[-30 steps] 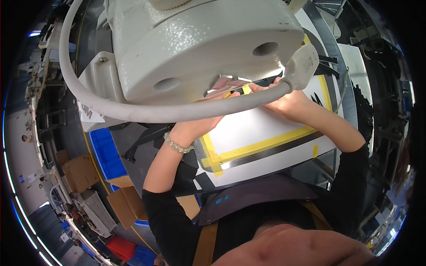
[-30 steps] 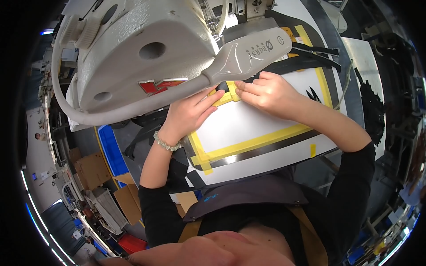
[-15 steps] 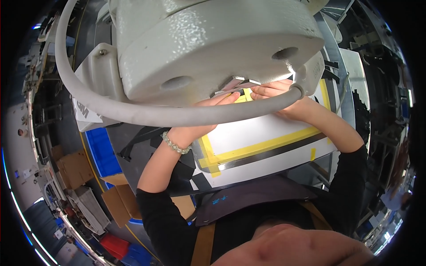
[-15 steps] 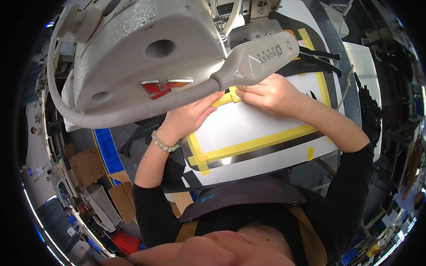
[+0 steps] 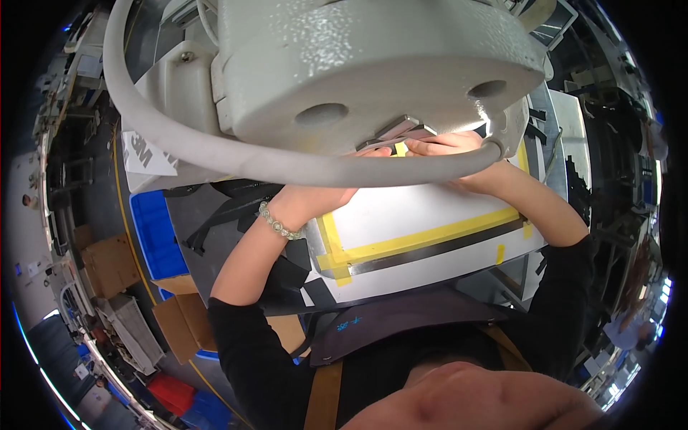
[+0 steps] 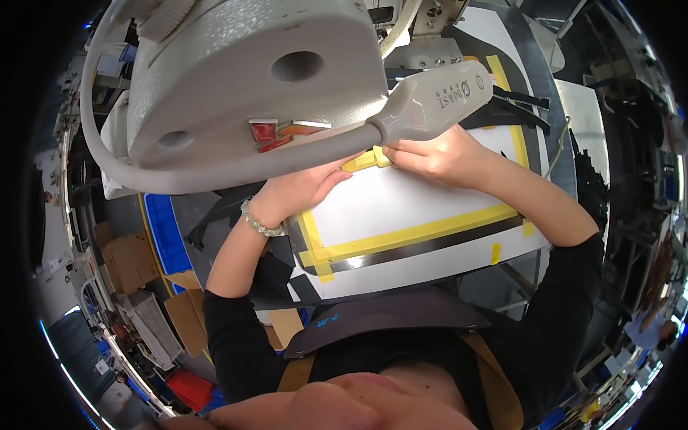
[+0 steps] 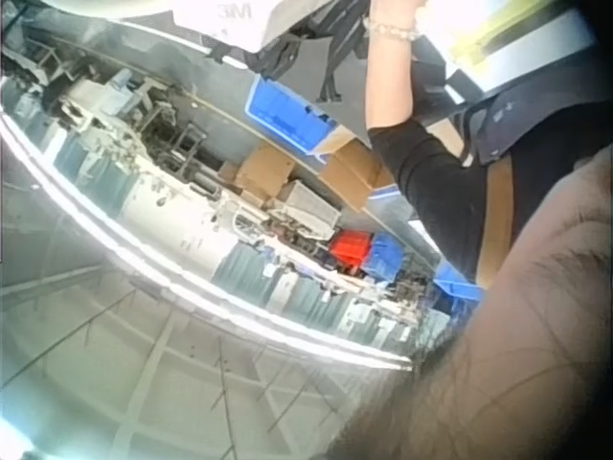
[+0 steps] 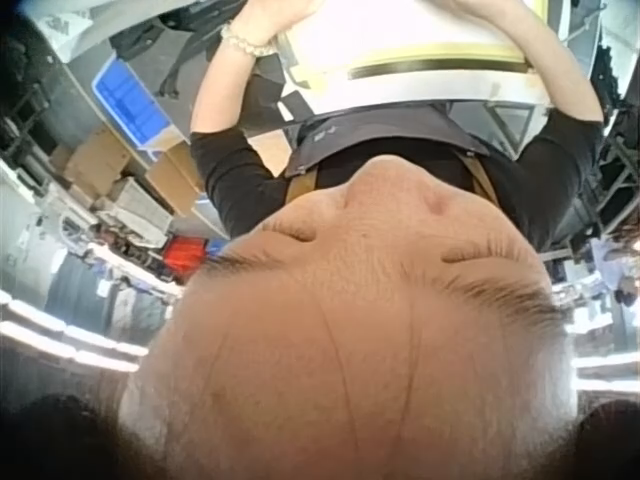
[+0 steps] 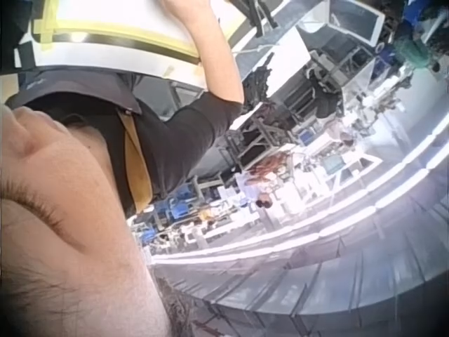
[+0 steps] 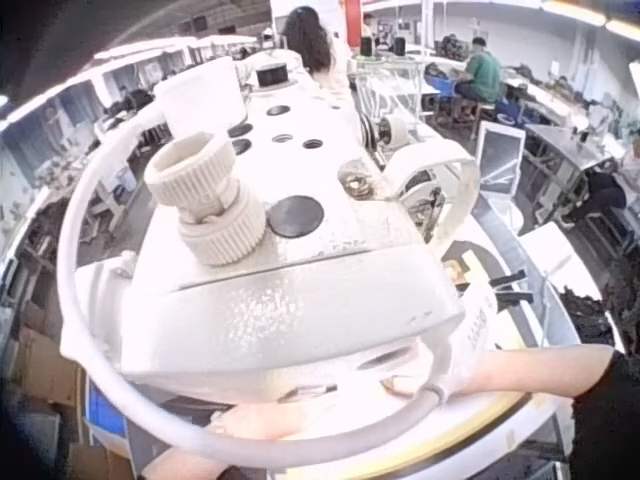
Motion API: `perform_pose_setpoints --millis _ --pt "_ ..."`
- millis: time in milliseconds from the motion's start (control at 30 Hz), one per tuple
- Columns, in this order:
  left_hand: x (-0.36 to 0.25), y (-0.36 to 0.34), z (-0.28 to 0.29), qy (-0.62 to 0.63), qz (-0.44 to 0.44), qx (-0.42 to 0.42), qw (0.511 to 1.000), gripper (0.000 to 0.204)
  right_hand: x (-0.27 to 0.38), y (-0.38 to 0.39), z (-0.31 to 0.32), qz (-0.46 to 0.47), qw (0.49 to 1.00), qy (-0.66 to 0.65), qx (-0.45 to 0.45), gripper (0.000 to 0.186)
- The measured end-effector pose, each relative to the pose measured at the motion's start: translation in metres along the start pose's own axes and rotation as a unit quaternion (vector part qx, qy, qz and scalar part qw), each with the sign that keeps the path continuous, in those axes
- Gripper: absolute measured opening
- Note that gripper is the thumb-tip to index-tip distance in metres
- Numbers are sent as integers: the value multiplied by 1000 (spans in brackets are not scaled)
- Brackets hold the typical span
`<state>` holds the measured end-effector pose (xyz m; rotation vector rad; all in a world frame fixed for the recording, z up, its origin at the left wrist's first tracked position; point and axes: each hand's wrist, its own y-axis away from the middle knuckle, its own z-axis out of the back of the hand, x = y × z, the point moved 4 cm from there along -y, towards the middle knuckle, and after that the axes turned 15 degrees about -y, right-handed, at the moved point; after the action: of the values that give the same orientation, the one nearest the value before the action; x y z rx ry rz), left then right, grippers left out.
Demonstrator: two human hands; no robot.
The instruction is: Sewing small material tabs onto a zipper using an industrial sewing machine.
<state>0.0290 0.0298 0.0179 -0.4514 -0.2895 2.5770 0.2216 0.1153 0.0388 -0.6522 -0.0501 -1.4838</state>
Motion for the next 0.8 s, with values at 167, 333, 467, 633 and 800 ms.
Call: perform_pose_setpoints --millis 167,333,467,633,800 --pt "3 5 -2 -47 16 -41 998 25 -2 5 -4 -10 1000 -9 3 41" --pt "-1 4 4 -64 -5 -93 994 21 -2 6 -5 -1 1000 3 -1 41" --pt "-1 7 2 -110 -9 -84 990 22 -2 4 -3 8 1000 8 0 39" --pt "-4 3 6 -122 -24 -69 990 27 2 -1 1 40 998 44 -33 19" --pt "-6 -3 10 -119 -51 -49 990 34 1 -4 1 63 995 70 -36 18"
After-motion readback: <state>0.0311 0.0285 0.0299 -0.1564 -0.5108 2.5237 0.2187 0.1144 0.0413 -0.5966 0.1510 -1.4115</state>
